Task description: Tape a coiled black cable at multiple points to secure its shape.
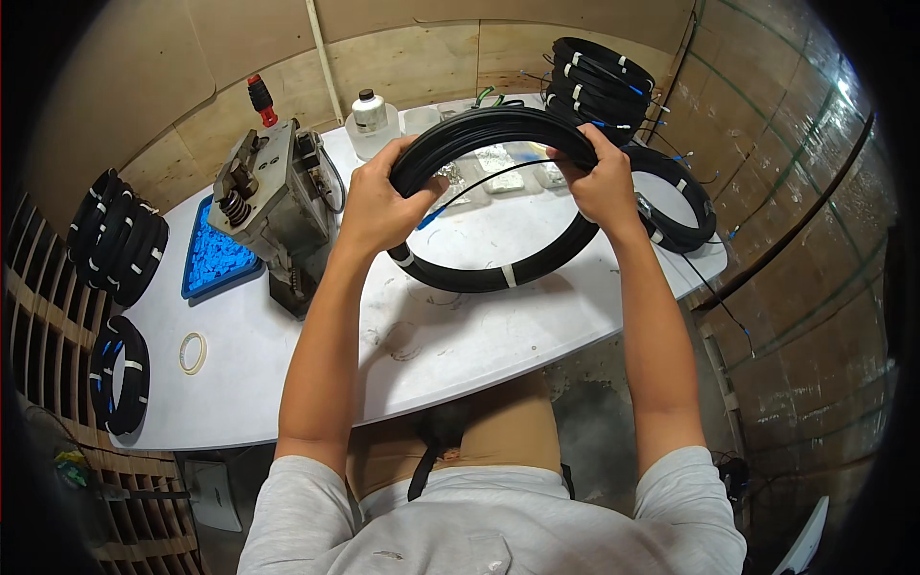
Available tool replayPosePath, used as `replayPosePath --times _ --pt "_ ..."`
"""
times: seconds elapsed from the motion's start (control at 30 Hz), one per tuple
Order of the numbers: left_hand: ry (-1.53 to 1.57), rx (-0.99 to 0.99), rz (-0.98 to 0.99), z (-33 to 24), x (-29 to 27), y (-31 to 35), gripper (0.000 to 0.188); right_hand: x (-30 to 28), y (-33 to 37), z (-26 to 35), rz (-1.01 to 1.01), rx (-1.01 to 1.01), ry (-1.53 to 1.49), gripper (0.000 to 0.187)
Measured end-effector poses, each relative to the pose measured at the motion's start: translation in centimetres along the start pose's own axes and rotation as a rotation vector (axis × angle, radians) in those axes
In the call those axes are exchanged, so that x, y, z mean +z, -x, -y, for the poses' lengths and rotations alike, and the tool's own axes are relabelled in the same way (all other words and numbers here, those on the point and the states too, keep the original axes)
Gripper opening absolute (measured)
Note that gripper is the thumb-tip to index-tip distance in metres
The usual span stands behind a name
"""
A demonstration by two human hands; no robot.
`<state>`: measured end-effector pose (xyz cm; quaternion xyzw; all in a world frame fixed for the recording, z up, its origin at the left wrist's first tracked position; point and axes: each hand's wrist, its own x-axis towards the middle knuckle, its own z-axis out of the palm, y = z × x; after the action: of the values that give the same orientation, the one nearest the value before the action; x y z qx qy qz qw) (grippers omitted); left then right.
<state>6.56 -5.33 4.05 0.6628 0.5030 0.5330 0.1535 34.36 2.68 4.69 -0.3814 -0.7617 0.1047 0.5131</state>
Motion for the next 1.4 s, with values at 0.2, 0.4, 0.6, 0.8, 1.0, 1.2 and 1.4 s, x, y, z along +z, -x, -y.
replayPosePath --times 0.2,0.4,0.6,0.8,1.0,1.2,1.4 --pt "-0.113 0.038 0.169 -2.1 -0.6 -1.0 0.069 0.1 0.3 0.2 -0.001 0.051 0.013 0.02" --pt "-0.274 0.38 0.083 -1.7 0.3 -2.0 0.096 0.2 0.8 -0.4 -0.03 0.048 0.0 0.019" --pt "-0.343 0.212 0.117 -3.6 -0.5 -2.9 0.082 0.2 0.7 0.5 -0.021 0.058 0.038 0.02" --pt "-0.299 0.13 0.245 -3.4 -0.5 -3.6 0.079 0.5 0.7 1.2 -0.037 0.061 0.073 0.02" --pt "-0.405 0.263 0.022 -1.0 0.6 -3.8 0.07 0.7 0.5 2.4 -0.051 0.106 0.131 0.021" --pt "-0.371 0.241 0.054 -1.3 0.6 -3.9 0.072 0.6 0.3 2.0 -0.016 0.125 0.114 0.02" --pt "-0.326 0.276 0.143 -1.8 0.1 -3.9 0.087 0.5 0.5 1.8 -0.032 0.099 0.07 0.02"
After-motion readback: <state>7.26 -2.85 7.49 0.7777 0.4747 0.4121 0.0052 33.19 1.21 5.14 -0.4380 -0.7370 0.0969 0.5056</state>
